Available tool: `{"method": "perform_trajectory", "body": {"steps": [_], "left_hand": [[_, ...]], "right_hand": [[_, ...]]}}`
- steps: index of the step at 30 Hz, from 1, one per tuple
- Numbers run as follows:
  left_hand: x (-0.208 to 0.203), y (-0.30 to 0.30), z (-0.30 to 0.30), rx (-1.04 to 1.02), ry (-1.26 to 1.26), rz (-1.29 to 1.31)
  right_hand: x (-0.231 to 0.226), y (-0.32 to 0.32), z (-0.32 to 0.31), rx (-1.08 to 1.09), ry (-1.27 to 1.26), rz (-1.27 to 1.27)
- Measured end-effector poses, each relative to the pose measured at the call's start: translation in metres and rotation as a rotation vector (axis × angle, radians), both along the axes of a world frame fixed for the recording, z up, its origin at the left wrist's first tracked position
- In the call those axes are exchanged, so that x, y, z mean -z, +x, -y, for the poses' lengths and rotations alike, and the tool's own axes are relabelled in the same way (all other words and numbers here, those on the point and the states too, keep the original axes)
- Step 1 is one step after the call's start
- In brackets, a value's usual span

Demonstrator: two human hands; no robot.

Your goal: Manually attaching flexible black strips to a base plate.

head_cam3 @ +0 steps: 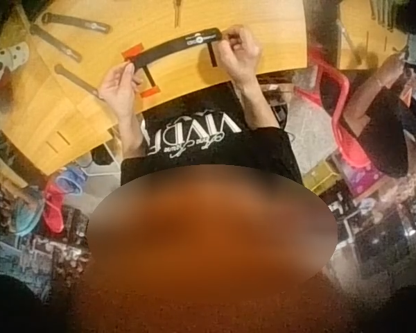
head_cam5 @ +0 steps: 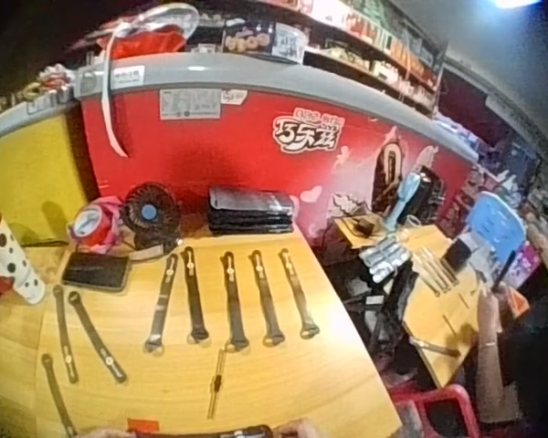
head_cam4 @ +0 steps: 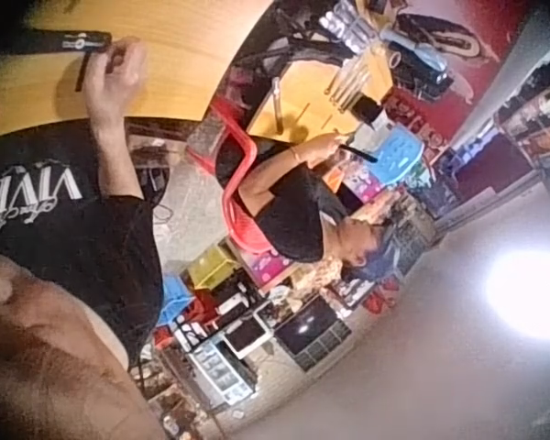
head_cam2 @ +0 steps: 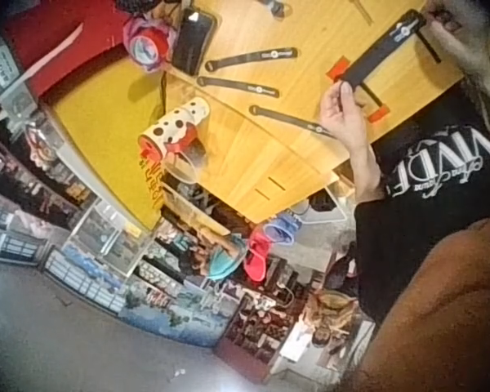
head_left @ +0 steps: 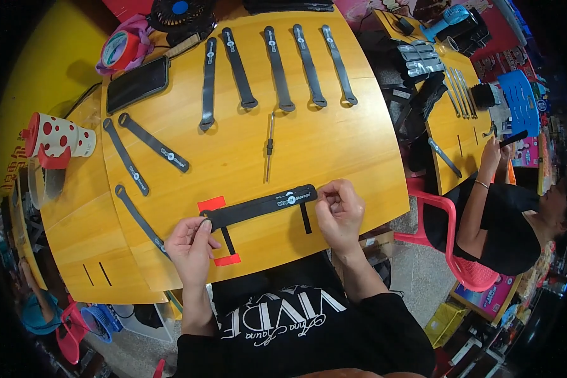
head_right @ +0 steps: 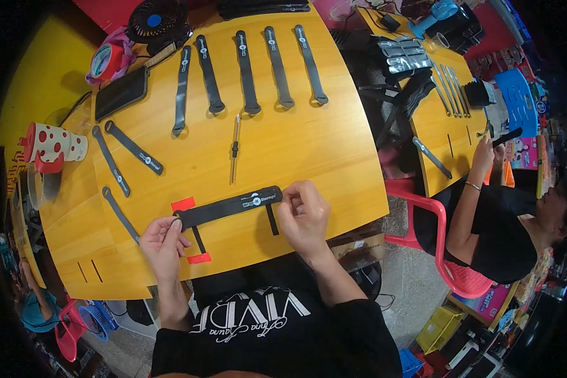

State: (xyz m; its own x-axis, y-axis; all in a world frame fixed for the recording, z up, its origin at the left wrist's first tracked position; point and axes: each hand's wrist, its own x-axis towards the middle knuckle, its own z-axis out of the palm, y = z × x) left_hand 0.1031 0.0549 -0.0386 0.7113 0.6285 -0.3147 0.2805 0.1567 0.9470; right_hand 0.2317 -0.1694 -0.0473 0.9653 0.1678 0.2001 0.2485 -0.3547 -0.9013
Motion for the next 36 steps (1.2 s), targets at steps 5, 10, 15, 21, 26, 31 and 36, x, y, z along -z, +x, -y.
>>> {"method": "perform_trajectory", "body": {"steps": [5, 10, 15, 21, 26, 31, 36], "left_hand": [[0.001, 0.002, -0.001, -0.007, -0.03, 0.011], [0.002, 0.0, -0.004, 0.0, -0.028, 0.007], [0.0, -0.003, -0.003, -0.033, -0.067, 0.01], [0.001, 0.001, 0.003, -0.006, -0.057, 0.038], [0.001, 0.001, 0.0, 0.034, 0.227, 0.058], [0.003, 0.001, 0.002, -0.015, 0.16, 0.037], [0.008, 0.002, 0.002, -0.035, 0.219, 0.026]], "right_hand": [[0.004, 0.001, 0.003, 0.012, 0.041, -0.014], [0.004, -0.001, -0.001, 0.015, 0.115, -0.065], [-0.006, 0.001, -0.008, -0.07, -0.079, 0.164], [-0.005, 0.001, -0.005, -0.072, -0.157, 0.203], [-0.007, 0.0, -0.008, -0.072, -0.154, 0.174], [-0.006, 0.0, -0.008, -0.074, -0.165, 0.17], [-0.007, -0.001, -0.01, -0.075, -0.17, 0.153]]}}
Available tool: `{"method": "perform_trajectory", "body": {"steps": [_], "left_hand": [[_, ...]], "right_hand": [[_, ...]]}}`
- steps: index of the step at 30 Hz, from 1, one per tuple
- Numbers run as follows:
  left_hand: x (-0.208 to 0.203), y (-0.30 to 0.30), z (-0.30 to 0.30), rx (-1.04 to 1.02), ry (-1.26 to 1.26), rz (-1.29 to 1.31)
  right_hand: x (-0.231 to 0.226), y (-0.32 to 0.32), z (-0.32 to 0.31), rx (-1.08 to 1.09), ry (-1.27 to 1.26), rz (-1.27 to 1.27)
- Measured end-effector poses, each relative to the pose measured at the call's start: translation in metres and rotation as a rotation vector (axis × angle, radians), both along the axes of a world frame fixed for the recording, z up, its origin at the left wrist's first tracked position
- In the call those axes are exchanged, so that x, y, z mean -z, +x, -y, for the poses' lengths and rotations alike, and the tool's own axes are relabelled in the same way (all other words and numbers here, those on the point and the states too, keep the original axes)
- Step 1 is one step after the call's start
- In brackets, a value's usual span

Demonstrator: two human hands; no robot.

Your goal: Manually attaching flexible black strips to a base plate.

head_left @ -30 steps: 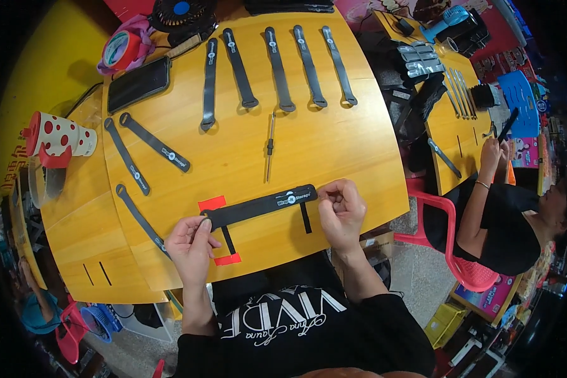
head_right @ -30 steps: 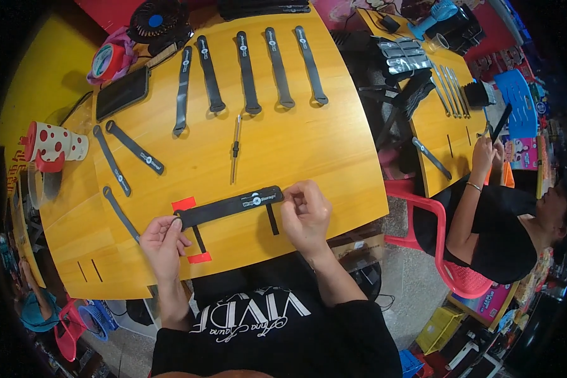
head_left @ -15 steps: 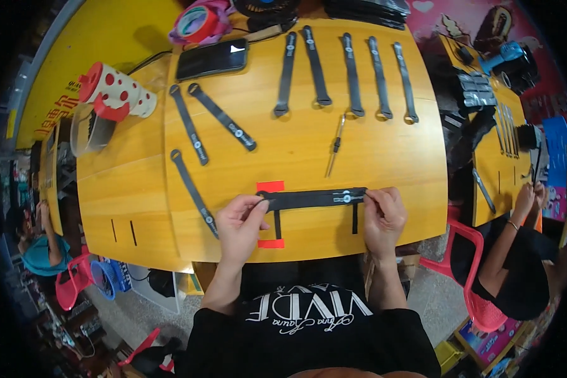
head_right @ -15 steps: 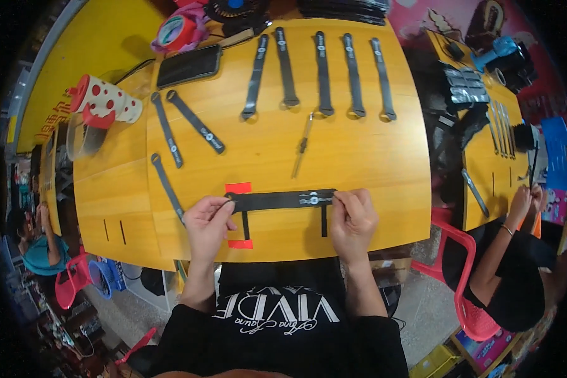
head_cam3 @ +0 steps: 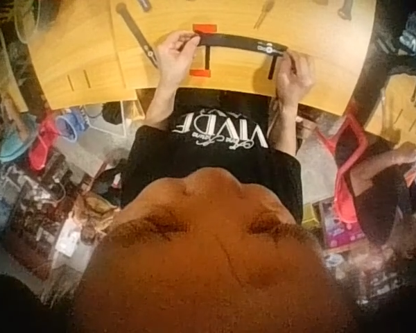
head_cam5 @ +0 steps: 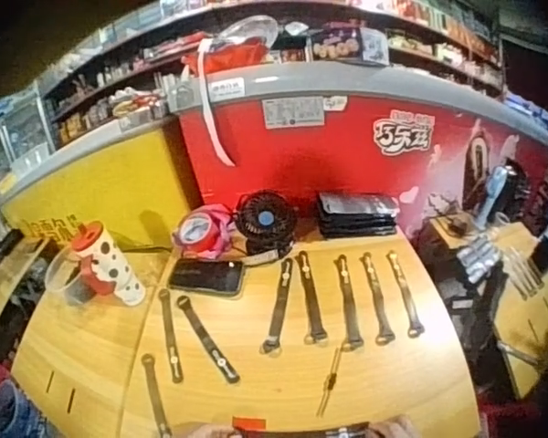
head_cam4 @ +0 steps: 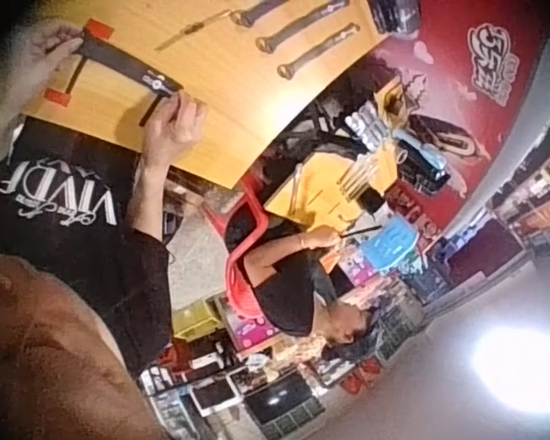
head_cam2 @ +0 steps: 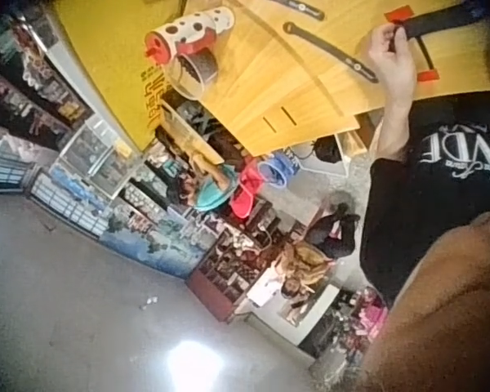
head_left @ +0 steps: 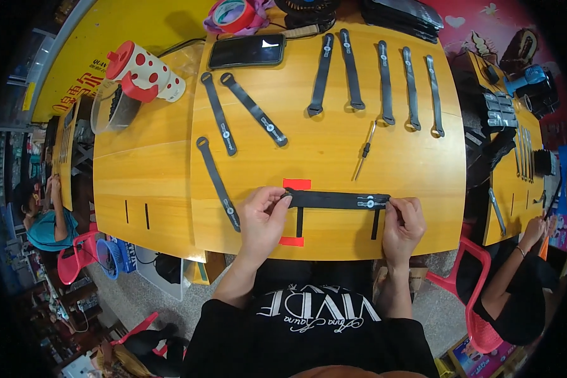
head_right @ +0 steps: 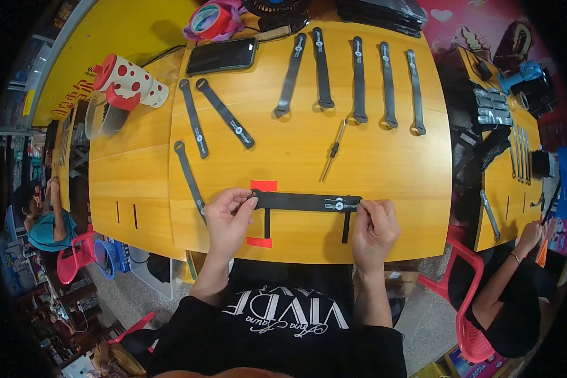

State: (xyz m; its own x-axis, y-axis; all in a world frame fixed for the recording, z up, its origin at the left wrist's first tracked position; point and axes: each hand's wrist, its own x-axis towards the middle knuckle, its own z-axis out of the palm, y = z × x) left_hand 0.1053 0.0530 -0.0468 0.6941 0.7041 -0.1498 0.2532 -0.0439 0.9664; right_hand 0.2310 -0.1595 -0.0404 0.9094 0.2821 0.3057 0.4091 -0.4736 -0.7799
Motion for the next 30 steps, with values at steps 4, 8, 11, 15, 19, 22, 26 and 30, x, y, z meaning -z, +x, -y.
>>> {"method": "perform_trajectory", "body": {"steps": [4, 8, 11, 15, 19, 22, 26, 30], "left_hand": [[0.002, 0.001, 0.002, -0.005, 0.096, -0.024], [0.006, 0.0, 0.002, -0.006, 0.129, -0.032], [0.004, 0.0, 0.003, -0.001, 0.154, -0.018], [0.0, 0.003, 0.005, -0.034, 0.181, -0.049], [0.001, 0.003, 0.007, -0.021, 0.367, -0.035], [-0.006, 0.007, 0.008, 0.001, 0.399, -0.061], [-0.007, 0.009, 0.009, 0.002, 0.418, -0.028], [-0.01, 0.006, 0.005, 0.043, 0.48, -0.07]], "right_hand": [[-0.001, 0.0, -0.002, 0.009, -0.002, 0.025], [0.003, 0.001, -0.001, -0.005, 0.004, 0.066], [0.001, 0.001, -0.001, -0.004, 0.001, 0.049], [0.001, 0.001, -0.001, -0.003, 0.0, 0.046], [0.003, 0.002, 0.0, -0.007, -0.016, 0.051], [0.002, 0.002, 0.001, -0.002, -0.013, 0.044], [0.0, 0.002, 0.001, 0.007, -0.024, 0.047], [0.002, -0.001, 0.0, 0.011, -0.027, 0.054]]}}
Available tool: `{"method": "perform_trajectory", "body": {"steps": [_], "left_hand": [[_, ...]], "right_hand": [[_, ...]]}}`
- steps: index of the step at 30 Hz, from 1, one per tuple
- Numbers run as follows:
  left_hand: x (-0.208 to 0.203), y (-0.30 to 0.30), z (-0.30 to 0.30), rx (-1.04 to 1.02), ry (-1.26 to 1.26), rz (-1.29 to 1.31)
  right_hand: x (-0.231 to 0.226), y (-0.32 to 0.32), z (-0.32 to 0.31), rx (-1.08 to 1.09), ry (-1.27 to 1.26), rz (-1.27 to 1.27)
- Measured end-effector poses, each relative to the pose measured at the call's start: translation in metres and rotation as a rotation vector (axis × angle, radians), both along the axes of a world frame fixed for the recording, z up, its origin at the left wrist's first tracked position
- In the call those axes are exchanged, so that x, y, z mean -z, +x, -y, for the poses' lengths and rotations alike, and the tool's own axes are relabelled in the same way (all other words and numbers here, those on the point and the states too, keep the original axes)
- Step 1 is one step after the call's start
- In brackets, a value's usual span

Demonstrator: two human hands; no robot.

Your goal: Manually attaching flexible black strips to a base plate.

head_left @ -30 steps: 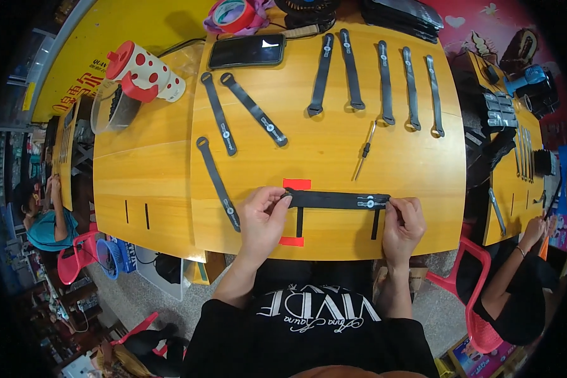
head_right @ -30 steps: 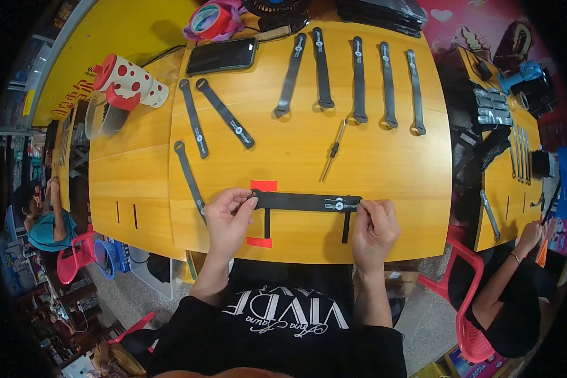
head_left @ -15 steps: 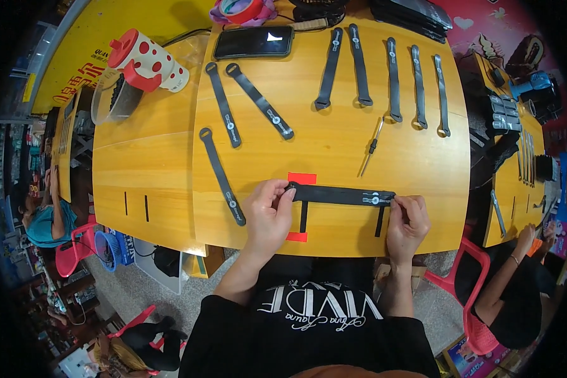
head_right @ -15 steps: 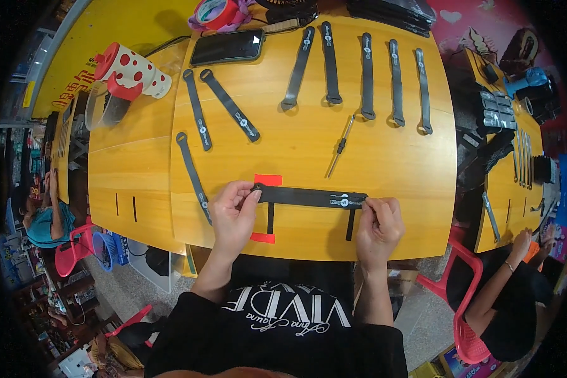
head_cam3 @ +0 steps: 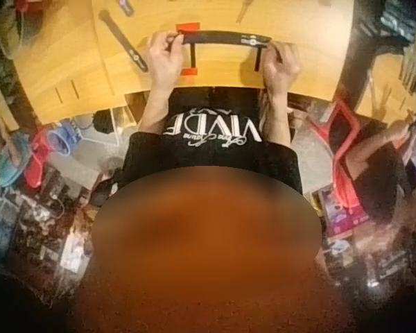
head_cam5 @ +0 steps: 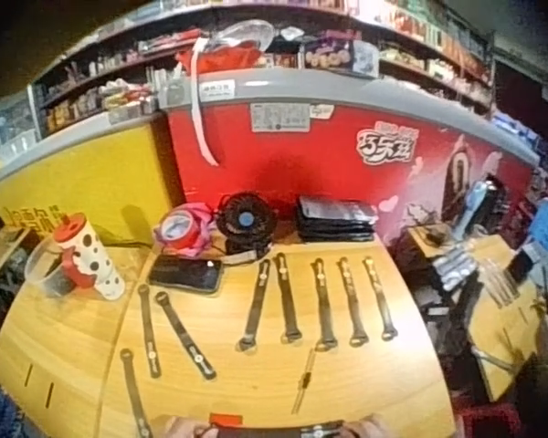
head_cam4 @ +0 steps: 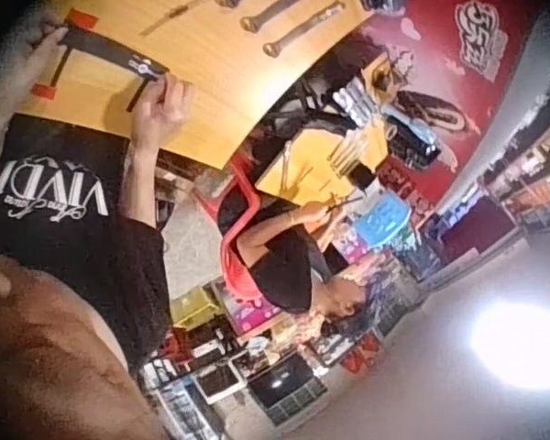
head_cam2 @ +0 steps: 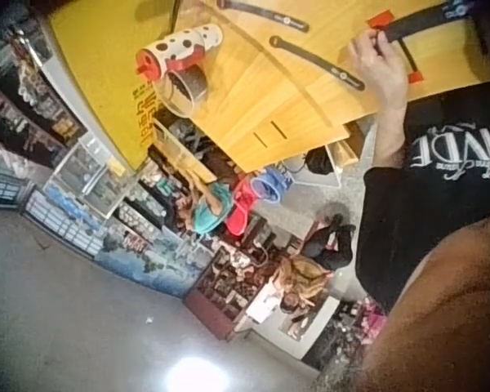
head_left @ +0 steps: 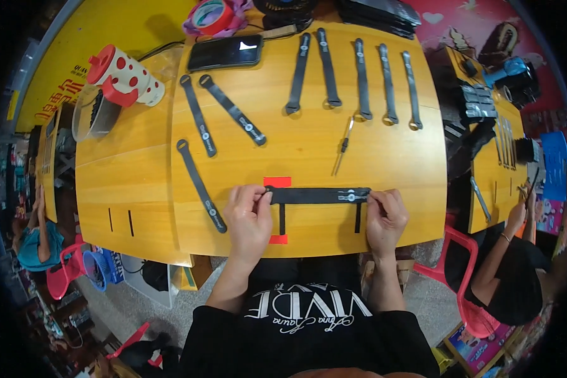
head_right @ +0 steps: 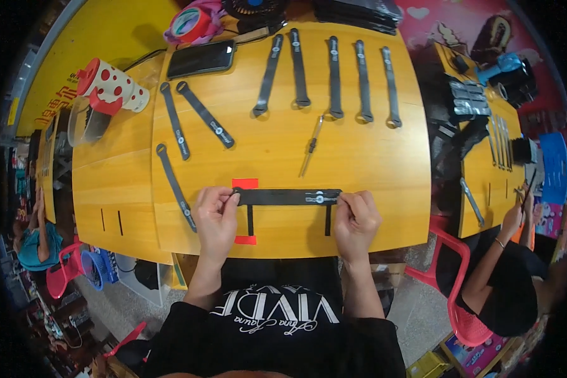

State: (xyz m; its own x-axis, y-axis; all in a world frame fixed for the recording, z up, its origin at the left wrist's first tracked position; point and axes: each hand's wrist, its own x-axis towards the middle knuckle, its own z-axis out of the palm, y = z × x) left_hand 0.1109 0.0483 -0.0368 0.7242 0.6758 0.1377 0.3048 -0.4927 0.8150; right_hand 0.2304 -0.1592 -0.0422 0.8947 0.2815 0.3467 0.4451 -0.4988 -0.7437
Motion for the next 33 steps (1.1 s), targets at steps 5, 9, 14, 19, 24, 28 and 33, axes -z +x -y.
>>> {"method": "perform_trajectory", "body": {"steps": [5, 9, 14, 19, 24, 28, 33], "left_hand": [[0.009, -0.002, -0.004, -0.016, -0.091, 0.079], [-0.002, -0.007, -0.006, 0.03, 0.067, 0.03], [-0.022, -0.032, 0.024, 0.361, 0.459, 0.184], [0.006, -0.033, 0.019, 0.457, 0.572, 0.03], [0.013, -0.038, 0.004, 0.416, 0.543, 0.113], [0.016, -0.031, 0.002, 0.386, 0.537, 0.137], [-0.005, -0.017, -0.086, -0.07, 0.268, 0.131]], "right_hand": [[-0.001, 0.001, 0.002, -0.005, 0.069, 0.0], [0.005, 0.001, 0.01, -0.016, 0.157, -0.053], [-0.01, -0.041, -0.001, -0.285, -0.09, 0.355], [-0.009, -0.072, -0.014, -0.35, -0.481, 0.299], [0.005, -0.054, 0.026, -0.109, -0.587, 0.342], [0.009, -0.045, 0.038, -0.041, -0.509, 0.323], [0.02, -0.041, 0.058, -0.032, -0.22, 0.236]]}}
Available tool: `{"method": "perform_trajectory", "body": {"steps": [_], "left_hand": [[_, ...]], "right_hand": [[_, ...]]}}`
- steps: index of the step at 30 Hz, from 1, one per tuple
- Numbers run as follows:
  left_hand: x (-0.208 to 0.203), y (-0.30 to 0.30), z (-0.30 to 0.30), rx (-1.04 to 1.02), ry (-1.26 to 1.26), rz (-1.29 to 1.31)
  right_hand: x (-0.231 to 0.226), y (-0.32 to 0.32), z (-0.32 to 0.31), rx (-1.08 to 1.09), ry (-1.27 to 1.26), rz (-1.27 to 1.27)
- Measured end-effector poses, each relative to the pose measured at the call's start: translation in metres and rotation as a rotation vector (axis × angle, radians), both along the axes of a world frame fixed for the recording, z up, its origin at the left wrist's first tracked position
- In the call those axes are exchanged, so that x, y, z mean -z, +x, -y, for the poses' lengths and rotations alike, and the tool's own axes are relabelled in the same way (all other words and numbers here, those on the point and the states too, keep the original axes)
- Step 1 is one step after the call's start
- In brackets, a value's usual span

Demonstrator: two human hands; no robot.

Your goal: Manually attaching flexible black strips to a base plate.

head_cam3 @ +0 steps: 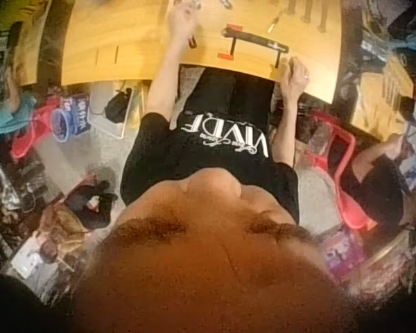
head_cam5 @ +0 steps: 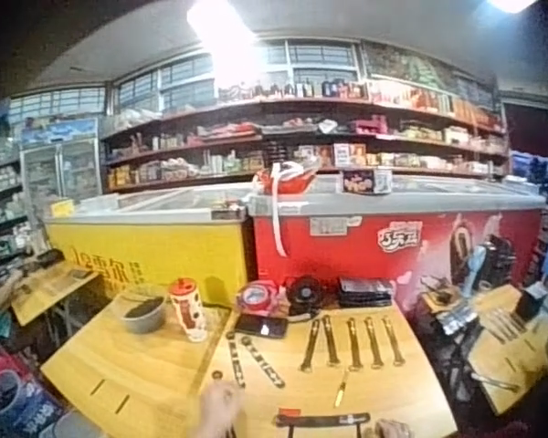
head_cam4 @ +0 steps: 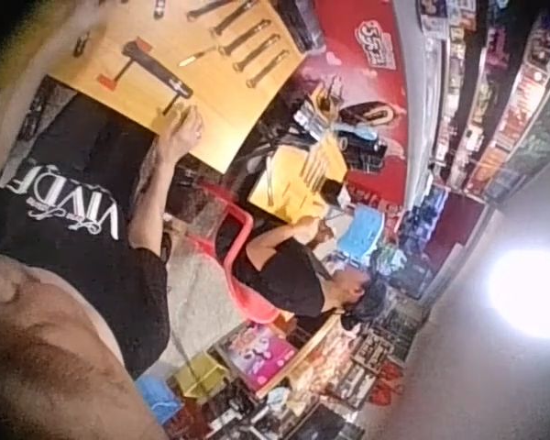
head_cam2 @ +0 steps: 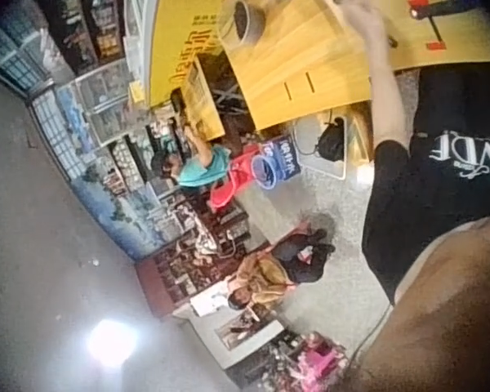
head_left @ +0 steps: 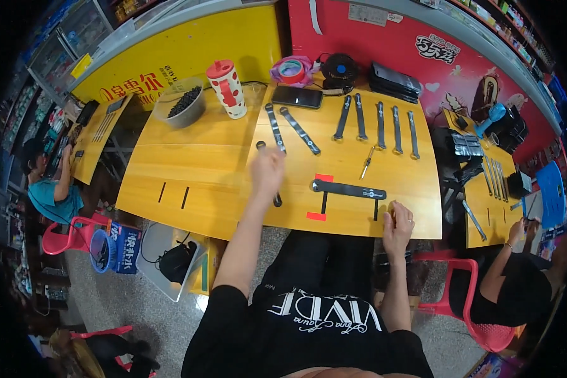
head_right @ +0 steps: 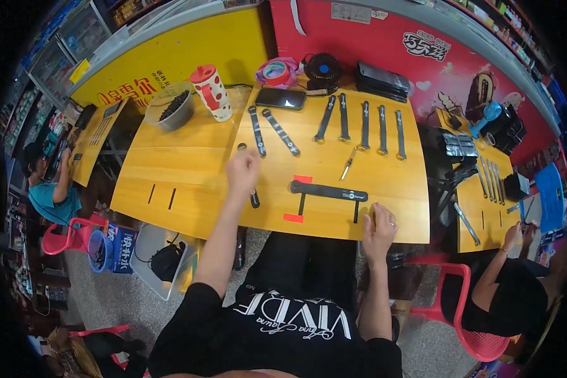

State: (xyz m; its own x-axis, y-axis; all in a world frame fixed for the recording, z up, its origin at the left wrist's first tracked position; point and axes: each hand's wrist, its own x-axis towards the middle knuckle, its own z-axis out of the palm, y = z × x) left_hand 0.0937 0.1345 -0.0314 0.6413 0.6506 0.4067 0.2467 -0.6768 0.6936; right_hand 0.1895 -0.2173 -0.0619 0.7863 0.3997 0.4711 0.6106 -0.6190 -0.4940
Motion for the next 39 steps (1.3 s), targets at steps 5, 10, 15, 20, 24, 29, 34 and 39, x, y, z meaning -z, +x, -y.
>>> {"method": "perform_trajectory", "body": {"steps": [5, 10, 15, 20, 24, 29, 34, 39], "left_hand": [[0.012, 0.003, -0.086, -0.269, 0.216, -0.384], [0.029, -0.028, -0.117, -0.176, -0.101, -0.288], [-0.083, -0.084, -0.028, 0.239, -0.719, 0.205], [-0.129, -0.088, 0.073, 0.447, -0.861, 0.513], [-0.099, -0.07, 0.093, 0.306, -0.818, 0.617], [-0.054, -0.056, 0.101, 0.349, -1.015, 0.483], [-0.025, -0.044, 0.106, 0.347, -1.011, 0.198], [-0.012, -0.033, 0.1, 0.247, -1.085, 0.119]], "right_hand": [[0.001, 0.001, -0.003, -0.058, 0.125, -0.02], [-0.013, -0.017, -0.005, -0.006, 0.292, -0.162], [-0.082, -0.065, -0.036, -0.334, 0.385, -0.344], [-0.116, -0.092, -0.088, -0.882, 0.4, -0.547], [-0.098, -0.085, -0.059, -0.874, 0.346, -1.46], [-0.071, -0.06, -0.004, -0.498, 0.615, -1.071], [-0.05, -0.025, 0.003, -0.212, 0.856, -0.891], [-0.042, 0.0, -0.005, -0.117, 0.972, -1.05]]}}
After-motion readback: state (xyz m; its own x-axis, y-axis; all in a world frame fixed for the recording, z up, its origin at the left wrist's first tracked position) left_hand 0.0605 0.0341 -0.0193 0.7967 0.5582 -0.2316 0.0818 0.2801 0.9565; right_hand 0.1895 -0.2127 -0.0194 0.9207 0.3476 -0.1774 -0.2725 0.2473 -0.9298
